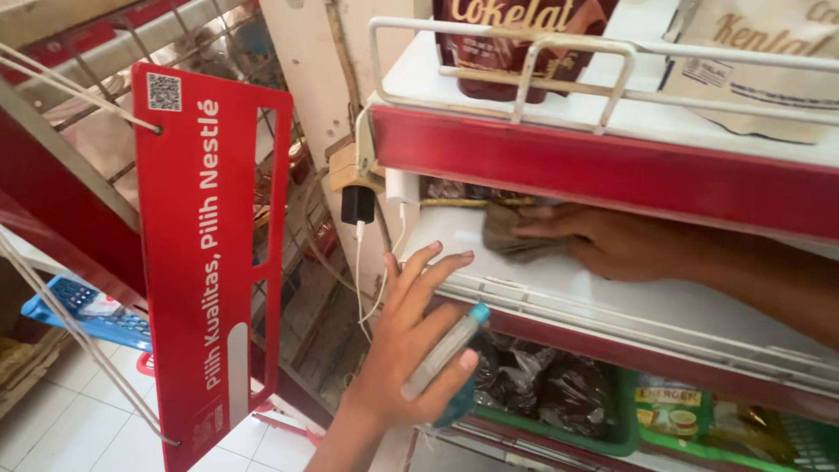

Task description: The person unpacks cleaning products and food items from a cardboard box and places them onto store shelves. They handle Dettol floor cleaner pouches and ABC Bali snack packets, arranging them on the shelf. The person also wipes a shelf with a cloth and spray bottle.

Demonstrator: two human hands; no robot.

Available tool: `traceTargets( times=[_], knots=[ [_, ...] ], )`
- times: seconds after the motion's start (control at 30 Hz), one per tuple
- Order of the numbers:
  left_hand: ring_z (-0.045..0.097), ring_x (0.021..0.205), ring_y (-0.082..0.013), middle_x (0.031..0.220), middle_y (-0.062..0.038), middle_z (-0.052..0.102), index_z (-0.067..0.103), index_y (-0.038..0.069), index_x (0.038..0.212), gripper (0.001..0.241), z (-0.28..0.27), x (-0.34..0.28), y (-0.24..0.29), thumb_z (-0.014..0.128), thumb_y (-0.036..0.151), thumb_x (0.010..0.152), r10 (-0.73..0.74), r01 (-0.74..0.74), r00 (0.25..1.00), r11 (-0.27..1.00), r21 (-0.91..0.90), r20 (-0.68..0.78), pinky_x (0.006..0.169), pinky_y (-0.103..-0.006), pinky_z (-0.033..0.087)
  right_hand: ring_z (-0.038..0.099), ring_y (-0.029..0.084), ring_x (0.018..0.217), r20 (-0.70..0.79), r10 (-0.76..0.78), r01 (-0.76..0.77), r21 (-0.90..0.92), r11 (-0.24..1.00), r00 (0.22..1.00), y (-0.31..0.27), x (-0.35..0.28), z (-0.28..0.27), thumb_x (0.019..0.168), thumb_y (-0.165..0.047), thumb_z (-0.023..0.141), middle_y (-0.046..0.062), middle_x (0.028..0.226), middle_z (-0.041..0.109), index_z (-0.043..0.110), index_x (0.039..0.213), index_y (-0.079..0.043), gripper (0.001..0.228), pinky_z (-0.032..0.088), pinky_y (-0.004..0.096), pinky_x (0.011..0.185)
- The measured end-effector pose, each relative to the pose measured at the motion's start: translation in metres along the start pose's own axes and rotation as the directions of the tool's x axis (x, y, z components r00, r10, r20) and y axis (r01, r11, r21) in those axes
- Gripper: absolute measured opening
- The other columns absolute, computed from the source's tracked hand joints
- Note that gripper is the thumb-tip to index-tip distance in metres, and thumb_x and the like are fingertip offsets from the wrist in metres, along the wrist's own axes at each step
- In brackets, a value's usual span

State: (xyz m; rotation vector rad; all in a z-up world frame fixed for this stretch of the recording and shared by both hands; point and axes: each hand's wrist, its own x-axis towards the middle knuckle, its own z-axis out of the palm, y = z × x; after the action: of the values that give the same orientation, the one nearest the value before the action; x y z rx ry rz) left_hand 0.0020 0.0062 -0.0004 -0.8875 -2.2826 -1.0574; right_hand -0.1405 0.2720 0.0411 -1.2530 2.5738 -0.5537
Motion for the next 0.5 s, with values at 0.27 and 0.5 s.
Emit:
traceTargets(
  times=[0.27, 0.5],
  knots=[
    [0.029, 0.157, -0.047, 0.157, -0.022, 0.049, 0.073, 0.006, 0.107, 0.029, 0.011, 0.005, 0.013, 0.067, 0.029, 0.091, 0.125, -0.124, 0.992, 0.983, 0.138, -0.001, 0.124, -0.0701, -0.004, 0.051, 0.024, 0.137, 0.186, 0.014, 0.007, -0.116, 0.993, 0.982, -0.008, -0.005, 0.015, 0.094, -0.003, 0.05, -0.001, 0.167, 0.027, 0.056, 0.148, -0.026, 0.059, 0.038, 0.047, 0.11],
    [0.046, 0.147, -0.0413, 0.152, -0.019, 0.055, 0.07, 0.005, 0.111, 0.033, 0.027, 0.021, 0.023, 0.069, 0.031, 0.09, 0.158, -0.161, 0.985, 0.986, 0.033, 0.072, 0.128, -0.0678, 0.014, 0.036, 0.028, 0.151, 0.087, -0.148, 0.149, -0.011, 0.989, 0.985, 0.017, -0.064, -0.01, 0.098, -0.003, 0.052, 0.008, 0.162, 0.044, 0.067, 0.145, -0.016, 0.051, 0.025, 0.047, 0.114]
  ],
)
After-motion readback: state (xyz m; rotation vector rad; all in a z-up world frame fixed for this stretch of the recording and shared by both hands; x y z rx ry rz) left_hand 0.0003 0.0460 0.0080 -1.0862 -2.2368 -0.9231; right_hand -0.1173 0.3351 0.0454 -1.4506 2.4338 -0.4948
